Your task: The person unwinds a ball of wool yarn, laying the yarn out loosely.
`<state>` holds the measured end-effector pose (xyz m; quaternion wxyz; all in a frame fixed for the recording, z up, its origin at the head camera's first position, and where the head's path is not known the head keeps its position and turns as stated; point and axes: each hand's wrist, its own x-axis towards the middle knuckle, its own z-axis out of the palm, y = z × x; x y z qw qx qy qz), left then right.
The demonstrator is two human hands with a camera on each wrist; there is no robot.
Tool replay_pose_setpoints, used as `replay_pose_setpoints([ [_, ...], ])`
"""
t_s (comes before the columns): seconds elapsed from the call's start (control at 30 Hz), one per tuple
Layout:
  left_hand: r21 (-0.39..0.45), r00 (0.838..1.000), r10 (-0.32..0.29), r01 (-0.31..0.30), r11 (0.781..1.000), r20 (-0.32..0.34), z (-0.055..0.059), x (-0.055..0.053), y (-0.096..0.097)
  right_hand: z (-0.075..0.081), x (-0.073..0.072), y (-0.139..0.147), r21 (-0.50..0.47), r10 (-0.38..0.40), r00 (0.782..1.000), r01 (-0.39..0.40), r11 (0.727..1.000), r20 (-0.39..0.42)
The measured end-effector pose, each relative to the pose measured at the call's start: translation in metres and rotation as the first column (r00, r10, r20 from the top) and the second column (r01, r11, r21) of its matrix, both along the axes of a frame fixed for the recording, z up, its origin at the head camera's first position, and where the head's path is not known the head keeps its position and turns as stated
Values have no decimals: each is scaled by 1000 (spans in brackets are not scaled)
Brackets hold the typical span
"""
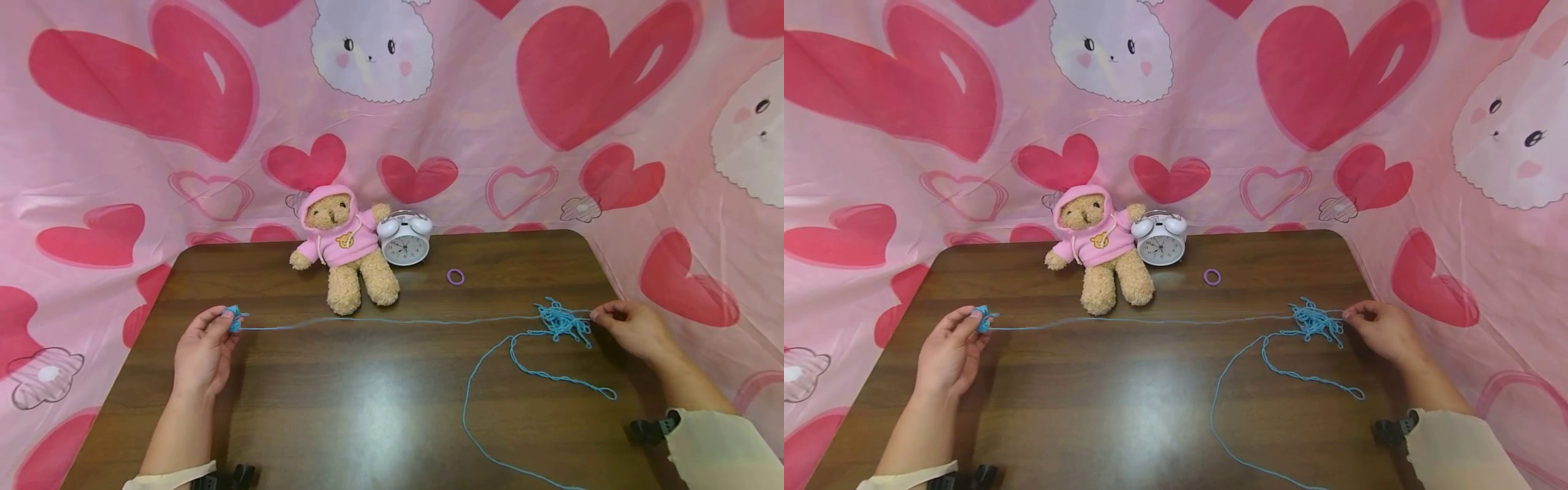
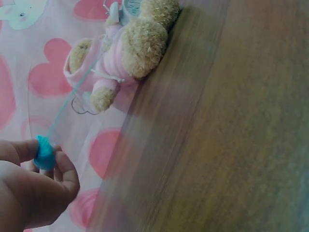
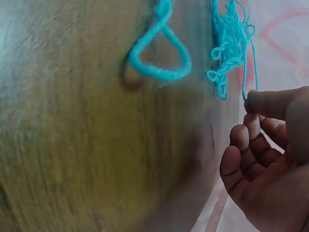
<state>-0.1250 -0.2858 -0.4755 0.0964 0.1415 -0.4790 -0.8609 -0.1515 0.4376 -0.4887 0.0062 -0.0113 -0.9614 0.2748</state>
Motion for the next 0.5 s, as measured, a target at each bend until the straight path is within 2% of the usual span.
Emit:
replay_pose_setpoints([
  [0.17,-34,1000,10,-9,999,28,1,-2,3,-4,1,2,25,8,1000,-9,1000,30],
  [0.5,-32,999,-44,44,999,-7,-3,-6,13,-6,1,2,15,39,999,-40,999,21],
])
